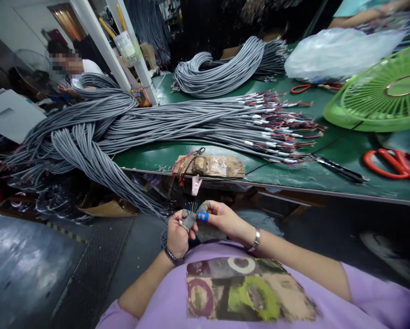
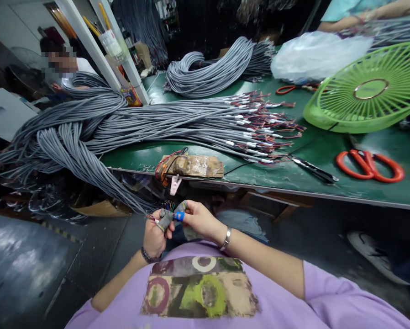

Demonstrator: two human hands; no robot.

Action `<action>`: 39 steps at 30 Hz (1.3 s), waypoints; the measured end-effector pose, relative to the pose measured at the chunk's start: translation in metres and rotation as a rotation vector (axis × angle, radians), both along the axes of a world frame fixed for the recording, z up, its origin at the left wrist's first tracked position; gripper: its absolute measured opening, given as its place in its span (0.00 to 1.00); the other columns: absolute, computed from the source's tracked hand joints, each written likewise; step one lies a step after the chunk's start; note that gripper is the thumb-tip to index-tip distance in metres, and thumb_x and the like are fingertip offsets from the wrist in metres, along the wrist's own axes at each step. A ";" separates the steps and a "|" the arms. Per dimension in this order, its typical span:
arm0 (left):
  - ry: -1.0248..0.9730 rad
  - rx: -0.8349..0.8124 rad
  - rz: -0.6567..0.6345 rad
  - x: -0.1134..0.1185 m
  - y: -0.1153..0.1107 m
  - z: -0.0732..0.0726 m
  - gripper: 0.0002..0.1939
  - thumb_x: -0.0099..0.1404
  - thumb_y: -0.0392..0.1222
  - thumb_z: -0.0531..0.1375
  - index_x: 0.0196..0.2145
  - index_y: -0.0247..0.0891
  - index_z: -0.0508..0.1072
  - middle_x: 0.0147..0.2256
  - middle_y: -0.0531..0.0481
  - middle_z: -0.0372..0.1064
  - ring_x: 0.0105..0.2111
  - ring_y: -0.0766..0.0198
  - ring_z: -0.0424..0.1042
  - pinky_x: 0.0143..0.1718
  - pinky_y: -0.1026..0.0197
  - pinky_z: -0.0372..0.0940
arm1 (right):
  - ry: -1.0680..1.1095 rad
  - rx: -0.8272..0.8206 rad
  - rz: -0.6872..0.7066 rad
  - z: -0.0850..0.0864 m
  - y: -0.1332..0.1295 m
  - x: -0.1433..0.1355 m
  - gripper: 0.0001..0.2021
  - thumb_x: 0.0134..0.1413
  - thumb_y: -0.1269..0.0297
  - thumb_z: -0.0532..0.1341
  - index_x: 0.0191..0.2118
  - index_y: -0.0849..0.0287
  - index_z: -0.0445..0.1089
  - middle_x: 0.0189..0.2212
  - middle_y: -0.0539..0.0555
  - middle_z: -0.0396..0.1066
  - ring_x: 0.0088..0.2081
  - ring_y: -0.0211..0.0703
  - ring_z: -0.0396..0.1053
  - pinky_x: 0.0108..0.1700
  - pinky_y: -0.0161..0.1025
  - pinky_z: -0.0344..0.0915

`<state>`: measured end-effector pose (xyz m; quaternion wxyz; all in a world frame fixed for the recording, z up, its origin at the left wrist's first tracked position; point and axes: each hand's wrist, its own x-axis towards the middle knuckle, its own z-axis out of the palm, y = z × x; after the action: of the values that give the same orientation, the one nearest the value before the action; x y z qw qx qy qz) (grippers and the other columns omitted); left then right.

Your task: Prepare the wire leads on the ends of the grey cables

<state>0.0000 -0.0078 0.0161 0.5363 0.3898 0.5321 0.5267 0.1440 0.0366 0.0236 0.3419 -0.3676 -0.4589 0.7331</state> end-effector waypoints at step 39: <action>-0.374 -0.220 -0.349 -0.016 0.048 0.004 0.16 0.49 0.48 0.66 0.22 0.35 0.67 0.09 0.56 0.61 0.06 0.75 0.50 0.09 0.70 0.39 | 0.261 -0.170 -0.151 -0.002 0.055 -0.019 0.22 0.49 0.43 0.60 0.30 0.61 0.72 0.26 0.53 0.71 0.26 0.36 0.64 0.30 0.34 0.62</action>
<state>-0.0155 0.0400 0.0204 0.7469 0.3107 0.4028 0.4283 0.1252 0.0916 0.0213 0.4203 -0.3304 -0.3183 0.7828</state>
